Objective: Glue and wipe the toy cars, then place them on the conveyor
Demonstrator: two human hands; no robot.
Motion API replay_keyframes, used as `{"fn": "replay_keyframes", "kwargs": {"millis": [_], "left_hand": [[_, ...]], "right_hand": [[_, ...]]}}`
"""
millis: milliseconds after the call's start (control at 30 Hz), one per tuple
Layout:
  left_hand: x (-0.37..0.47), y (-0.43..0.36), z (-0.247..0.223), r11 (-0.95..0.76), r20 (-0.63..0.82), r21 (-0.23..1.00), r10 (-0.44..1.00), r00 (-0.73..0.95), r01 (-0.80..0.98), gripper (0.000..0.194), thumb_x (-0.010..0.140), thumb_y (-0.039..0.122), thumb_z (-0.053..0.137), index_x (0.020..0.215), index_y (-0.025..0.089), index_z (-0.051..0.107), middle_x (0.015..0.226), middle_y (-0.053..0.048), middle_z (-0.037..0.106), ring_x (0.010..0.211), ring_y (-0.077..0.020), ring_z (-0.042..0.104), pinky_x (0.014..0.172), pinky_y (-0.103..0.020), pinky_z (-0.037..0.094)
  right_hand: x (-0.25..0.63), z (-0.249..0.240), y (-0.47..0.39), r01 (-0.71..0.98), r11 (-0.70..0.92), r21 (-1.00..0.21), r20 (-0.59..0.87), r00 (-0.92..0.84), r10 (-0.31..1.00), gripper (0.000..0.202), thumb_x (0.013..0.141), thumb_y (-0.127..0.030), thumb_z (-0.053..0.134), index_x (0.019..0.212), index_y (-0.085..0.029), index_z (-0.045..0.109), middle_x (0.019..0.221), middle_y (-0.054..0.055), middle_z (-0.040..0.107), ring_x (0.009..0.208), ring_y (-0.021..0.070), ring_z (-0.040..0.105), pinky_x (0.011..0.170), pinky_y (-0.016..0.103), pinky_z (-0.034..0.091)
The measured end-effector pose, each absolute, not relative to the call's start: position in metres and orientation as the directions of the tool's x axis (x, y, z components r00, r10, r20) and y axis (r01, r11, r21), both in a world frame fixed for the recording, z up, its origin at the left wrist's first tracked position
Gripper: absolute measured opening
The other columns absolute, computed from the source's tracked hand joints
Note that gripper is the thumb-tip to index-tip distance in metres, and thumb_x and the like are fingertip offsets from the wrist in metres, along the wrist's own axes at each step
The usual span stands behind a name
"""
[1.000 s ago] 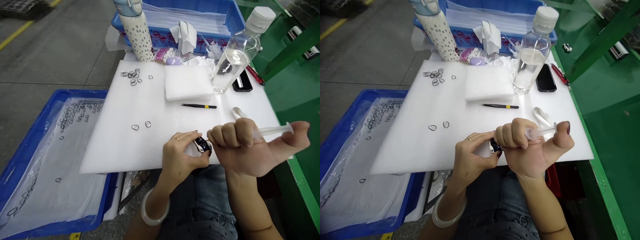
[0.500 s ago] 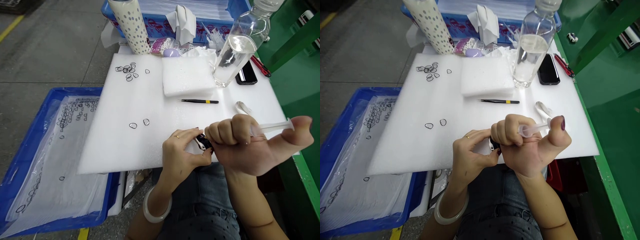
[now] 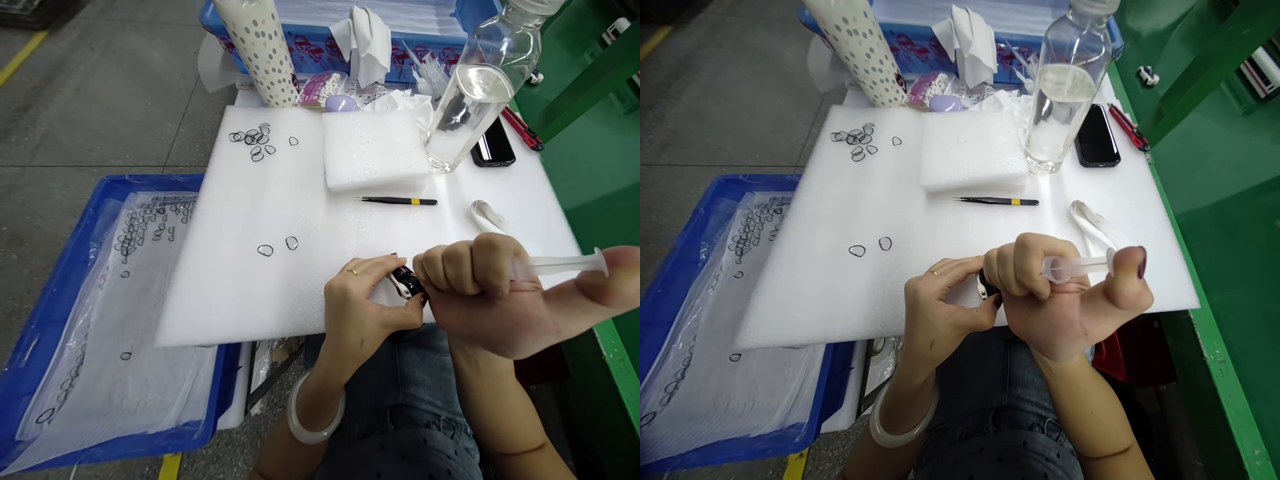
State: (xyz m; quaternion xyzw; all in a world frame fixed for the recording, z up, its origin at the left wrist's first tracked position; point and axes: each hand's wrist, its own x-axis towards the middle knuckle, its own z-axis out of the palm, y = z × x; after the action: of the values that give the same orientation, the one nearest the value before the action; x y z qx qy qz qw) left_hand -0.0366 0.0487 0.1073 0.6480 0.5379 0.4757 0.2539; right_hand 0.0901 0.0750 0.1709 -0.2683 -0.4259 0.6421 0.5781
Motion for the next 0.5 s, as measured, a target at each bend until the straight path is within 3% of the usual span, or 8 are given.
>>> {"fn": "replay_keyframes", "kwargs": {"millis": [500], "left_hand": [[-0.0356,0.0485,0.1073,-0.280,0.337,0.841,0.940,-0.045,0.463,0.030,0.067,0.023,0.074,0.096,0.019,0.077,0.102,-0.005,0.080,0.090,-0.0244,0.075,0.081,-0.041,0.062]], "right_hand": [[0.0911,0.1739,0.0702,-0.478,0.022,-0.878,0.128,-0.190,0.973,0.066,0.089,-0.075,0.048,0.053,-0.024,0.026,0.049,-0.005,0.018,0.047,0.0125,0.023,0.051,0.032,0.024]]}}
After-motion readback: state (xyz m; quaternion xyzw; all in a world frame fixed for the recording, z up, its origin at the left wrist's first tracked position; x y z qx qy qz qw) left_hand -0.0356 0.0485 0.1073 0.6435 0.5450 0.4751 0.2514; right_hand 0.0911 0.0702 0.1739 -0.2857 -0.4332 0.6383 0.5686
